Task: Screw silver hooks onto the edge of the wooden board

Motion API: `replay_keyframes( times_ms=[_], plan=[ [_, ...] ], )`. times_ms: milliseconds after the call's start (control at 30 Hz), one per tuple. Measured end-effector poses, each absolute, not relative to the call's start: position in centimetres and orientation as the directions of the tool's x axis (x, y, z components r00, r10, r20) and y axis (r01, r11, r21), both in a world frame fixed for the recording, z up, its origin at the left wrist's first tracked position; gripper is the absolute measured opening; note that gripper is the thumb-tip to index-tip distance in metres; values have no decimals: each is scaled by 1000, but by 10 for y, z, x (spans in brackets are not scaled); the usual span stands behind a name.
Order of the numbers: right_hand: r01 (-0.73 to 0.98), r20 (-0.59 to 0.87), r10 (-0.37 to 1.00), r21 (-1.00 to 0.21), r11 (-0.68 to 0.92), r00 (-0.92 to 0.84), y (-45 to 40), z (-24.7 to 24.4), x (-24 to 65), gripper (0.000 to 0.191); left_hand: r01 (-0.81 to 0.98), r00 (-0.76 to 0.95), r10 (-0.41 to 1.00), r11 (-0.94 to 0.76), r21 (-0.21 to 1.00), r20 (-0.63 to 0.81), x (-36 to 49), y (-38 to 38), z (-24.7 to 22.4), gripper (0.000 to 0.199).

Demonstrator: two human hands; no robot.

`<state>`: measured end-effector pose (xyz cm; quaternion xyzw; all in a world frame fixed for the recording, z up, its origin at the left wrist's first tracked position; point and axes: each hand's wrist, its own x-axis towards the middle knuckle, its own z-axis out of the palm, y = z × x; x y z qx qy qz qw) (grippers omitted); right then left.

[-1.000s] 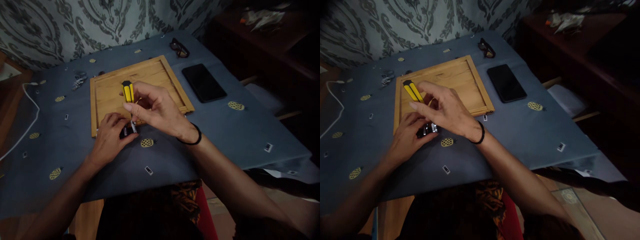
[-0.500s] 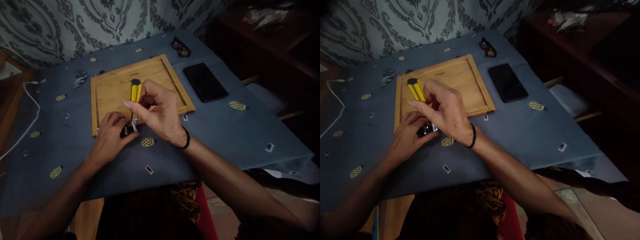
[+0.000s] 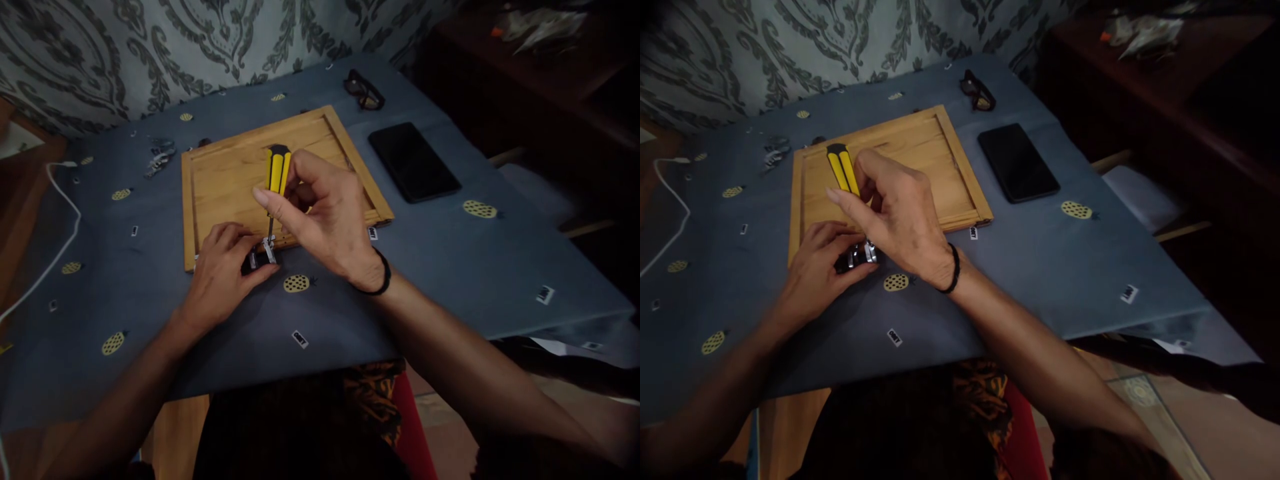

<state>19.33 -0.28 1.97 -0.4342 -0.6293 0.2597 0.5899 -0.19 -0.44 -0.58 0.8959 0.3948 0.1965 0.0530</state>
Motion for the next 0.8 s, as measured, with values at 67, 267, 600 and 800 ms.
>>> replay_keyframes(
  times_ms=[67,267,600,800],
  plan=[
    [243,509,858,-843,481,67,-4,20,192,43,686,611,728,-683,252,310,-2,-5,-6,34],
    [235,478,877,-859,454,55,-5,18,191,40,690,605,735,-675,260,306,-3,-4,-7,33],
    [121,430,889,-885,449,-156,-4,21,196,37,686,612,728,-683,250,309,-1,-5,-5,33],
    [64,452,874,-881,468,-177,-1,21,199,38,686,613,730,-682,254,303,-2,-5,-5,31]
  ],
)
